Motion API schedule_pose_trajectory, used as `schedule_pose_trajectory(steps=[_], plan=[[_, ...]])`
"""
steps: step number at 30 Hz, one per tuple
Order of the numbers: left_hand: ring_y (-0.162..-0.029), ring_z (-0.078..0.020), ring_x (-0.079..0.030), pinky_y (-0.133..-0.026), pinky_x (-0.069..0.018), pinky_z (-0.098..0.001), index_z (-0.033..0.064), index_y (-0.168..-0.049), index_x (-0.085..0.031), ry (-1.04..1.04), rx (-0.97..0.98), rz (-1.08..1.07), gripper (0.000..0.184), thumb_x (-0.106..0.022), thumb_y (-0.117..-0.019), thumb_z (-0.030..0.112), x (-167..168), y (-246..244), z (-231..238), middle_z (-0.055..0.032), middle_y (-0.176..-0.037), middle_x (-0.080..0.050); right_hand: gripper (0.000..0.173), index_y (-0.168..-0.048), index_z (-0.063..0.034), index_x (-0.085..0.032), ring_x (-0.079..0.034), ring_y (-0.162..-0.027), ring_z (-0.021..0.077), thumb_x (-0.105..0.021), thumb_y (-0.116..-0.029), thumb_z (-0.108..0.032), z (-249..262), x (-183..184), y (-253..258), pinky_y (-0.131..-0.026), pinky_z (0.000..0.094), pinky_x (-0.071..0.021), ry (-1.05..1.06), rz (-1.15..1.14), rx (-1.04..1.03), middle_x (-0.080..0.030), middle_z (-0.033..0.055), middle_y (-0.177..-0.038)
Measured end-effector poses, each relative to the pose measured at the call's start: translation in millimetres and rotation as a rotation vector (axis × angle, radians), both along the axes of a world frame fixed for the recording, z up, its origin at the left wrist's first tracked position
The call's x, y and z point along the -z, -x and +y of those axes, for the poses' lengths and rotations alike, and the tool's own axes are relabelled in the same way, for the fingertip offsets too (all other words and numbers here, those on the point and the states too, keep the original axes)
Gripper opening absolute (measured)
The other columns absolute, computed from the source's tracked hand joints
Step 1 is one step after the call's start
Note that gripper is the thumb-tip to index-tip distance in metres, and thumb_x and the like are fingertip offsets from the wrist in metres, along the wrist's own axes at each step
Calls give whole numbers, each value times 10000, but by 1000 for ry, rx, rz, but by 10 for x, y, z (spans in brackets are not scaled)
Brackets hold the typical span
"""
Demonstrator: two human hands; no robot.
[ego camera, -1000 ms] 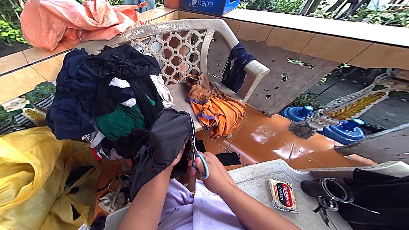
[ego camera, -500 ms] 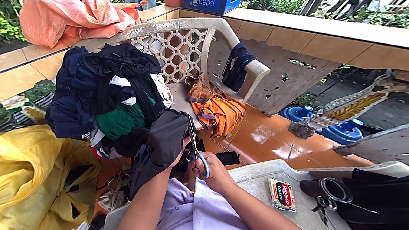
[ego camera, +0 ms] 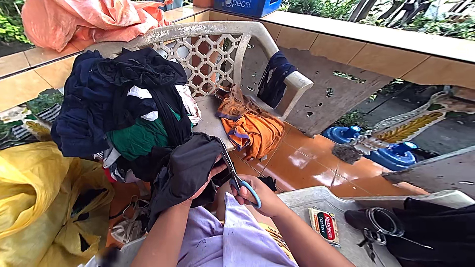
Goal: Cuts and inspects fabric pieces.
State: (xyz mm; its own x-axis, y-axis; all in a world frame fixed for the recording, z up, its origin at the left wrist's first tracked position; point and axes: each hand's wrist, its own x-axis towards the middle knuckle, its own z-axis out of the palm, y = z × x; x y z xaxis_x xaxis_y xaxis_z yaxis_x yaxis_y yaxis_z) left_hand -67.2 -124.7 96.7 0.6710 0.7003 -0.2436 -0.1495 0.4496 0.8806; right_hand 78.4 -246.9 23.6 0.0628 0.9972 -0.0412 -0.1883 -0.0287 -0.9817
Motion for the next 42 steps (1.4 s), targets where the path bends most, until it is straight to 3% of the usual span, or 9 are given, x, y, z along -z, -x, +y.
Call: schedule_pose_trajectory(steps=[1, 6, 11, 14, 18, 22, 26, 37, 42], plan=[[-1273, -149, -518, -1060, -437, -252, -99, -1463, -334, -21, 83, -55, 409, -286, -1084, 47, 13, 37, 2, -161, -1421, -486, 512, -831, -223, -654, -514, -533, -45, -739, -763, -722, 10, -14, 2, -510, 138, -417, 2, -3, 7, -596, -140, -646], [-1181, -225, -669, -1023, -540, -416, 24, -1257, -638, 35, 173, -581, 361, -660, -966, 237, 595, 92, 216, -97, -1243, -706, 476, -806, -229, -654, -514, -522, -50, -742, -783, -696, 64, -28, -1, -505, 132, -421, -25, 3, 9, -589, -145, -628], [-1189, -217, -667, -1023, -541, -406, 34, -1268, -625, 6, 169, -516, 342, -620, -990, 233, 537, 128, 208, -89, -1261, -702, 440, -795, -233, -661, -520, -530, -56, -740, -807, -666, 62, -32, -19, -514, 130, -429, -63, -20, -10, -590, -152, -625], [-1200, -161, -583, -1051, -450, -262, -117, -1367, -449, -32, 30, -262, 343, -409, -1055, 20, 49, 144, -31, -187, -1306, -585, 416, -786, -239, -660, -511, -526, -69, -741, -818, -645, 17, -26, -37, -501, 117, -419, -87, -7, -24, -588, -161, -628], [-1139, -28, -647, -1043, -482, -217, -37, -1219, -659, -487, -165, -580, 291, -474, -996, -6, 478, 140, 148, -44, -1162, -732, 427, -782, -237, -670, -523, -540, -66, -715, -836, -658, -57, 52, -65, -508, 123, -432, -129, -48, -83, -591, -156, -641], [-961, -137, -711, -938, -565, -307, 13, -986, -715, 27, -441, -744, 157, -572, -944, -37, 214, 75, -46, -93, -941, -742, 398, -793, -225, -659, -526, -547, -76, -723, -858, -613, -144, 104, -10, -512, 112, -434, -108, -10, -156, -588, -161, -645], [-1142, -124, -686, -1028, -532, -317, 139, -1183, -760, -202, -28, -1076, 286, -697, -928, 253, 918, 165, 167, -23, -1168, -752, 362, -810, -219, -674, -553, -565, -67, -779, -831, -565, -220, 100, 27, -531, 111, -449, -20, 32, -144, -620, -150, -662], [-1153, -162, -683, -1043, -526, -366, 132, -1168, -763, -122, 43, -1009, 299, -731, -904, 269, 1076, 134, 164, -43, -1175, -747, 590, -881, -195, -632, -496, -570, -62, -720, -744, -762, -162, -101, 155, -526, 124, -405, 84, -242, 55, -564, -152, -683], [-1138, -191, -683, -1045, -522, -381, -9, -1148, -709, -151, 28, -828, 296, -744, -874, 97, 1227, 185, 210, -97, -1157, -732, 670, -808, -217, -622, -451, -526, -39, -636, -694, -877, -140, -130, 102, -516, 183, -384, 111, -425, 106, -512, -153, -614]])
